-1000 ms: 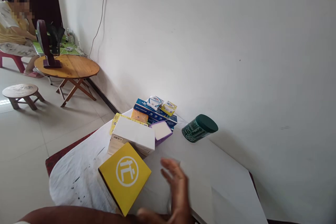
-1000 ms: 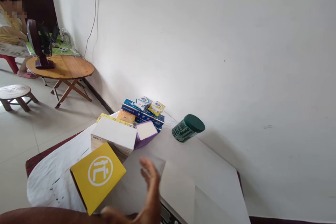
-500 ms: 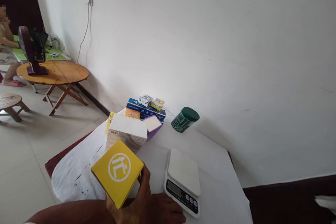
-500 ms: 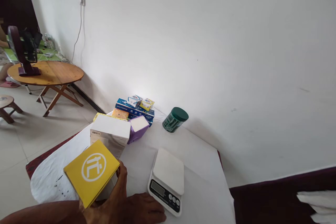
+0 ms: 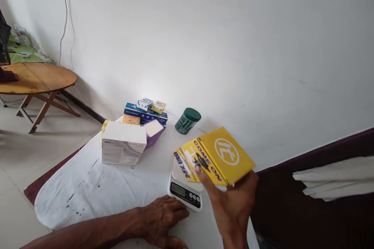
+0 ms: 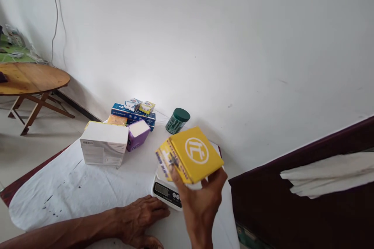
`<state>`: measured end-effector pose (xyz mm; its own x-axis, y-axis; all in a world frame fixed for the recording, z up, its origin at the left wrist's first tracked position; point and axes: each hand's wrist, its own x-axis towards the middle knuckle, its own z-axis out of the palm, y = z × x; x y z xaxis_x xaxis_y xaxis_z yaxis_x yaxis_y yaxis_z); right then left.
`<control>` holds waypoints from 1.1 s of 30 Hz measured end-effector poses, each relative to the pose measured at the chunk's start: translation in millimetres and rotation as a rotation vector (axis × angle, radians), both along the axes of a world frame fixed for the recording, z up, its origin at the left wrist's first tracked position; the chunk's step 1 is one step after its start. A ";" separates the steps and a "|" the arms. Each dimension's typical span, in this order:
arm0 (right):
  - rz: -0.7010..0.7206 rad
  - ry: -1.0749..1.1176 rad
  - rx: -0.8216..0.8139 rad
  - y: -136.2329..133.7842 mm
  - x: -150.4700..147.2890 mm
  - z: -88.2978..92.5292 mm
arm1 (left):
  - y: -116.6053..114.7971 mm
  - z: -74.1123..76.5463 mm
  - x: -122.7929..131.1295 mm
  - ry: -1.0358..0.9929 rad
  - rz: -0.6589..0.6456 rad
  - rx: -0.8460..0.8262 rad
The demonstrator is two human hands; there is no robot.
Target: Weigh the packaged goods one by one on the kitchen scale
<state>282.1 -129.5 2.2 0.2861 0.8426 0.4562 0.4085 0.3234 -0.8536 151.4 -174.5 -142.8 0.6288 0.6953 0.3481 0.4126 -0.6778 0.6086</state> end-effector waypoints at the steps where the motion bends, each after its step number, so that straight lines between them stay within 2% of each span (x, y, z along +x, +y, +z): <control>1: -0.012 -0.018 0.001 16.9 9.1 -4.5 | -0.8 0.4 -0.3 -0.009 -0.011 -0.007; 3: -0.044 -0.037 -0.024 43.5 24.3 -17.1 | -2.4 1.8 -0.8 -0.025 -0.026 -0.030; 6: -0.055 -0.044 -0.087 62.6 35.4 -37.4 | -3.0 3.9 -1.1 -0.033 -0.027 -0.062; 9: -0.041 -0.037 -0.130 63.6 35.1 -50.1 | -1.6 4.9 -1.0 -0.060 -0.031 -0.068; 14: -0.041 -0.032 -0.184 59.8 34.6 -55.5 | 3.5 12.5 -5.3 -0.129 -0.007 -0.071; 17: -0.024 -0.080 -0.225 60.2 40.7 -56.7 | 9.0 23.7 -11.9 -0.246 0.094 -0.099; 20: 0.035 -0.098 -0.247 59.0 49.4 -59.4 | 17.0 30.3 -18.7 -0.401 0.303 -0.124; 22: 0.073 -0.087 -0.266 57.4 54.8 -62.2 | 22.7 27.9 -21.9 -0.438 0.426 -0.130; 24: 0.093 -0.078 -0.294 56.6 59.0 -65.4 | 27.5 21.4 -23.7 -0.426 0.482 -0.134; 28: 0.103 -0.064 -0.336 58.0 62.9 -69.6 | 32.3 8.7 -24.9 -0.376 0.489 -0.152; 33: 0.132 -0.002 -0.330 63.1 65.7 -65.8 | 33.3 4.6 -23.6 -0.358 0.493 -0.186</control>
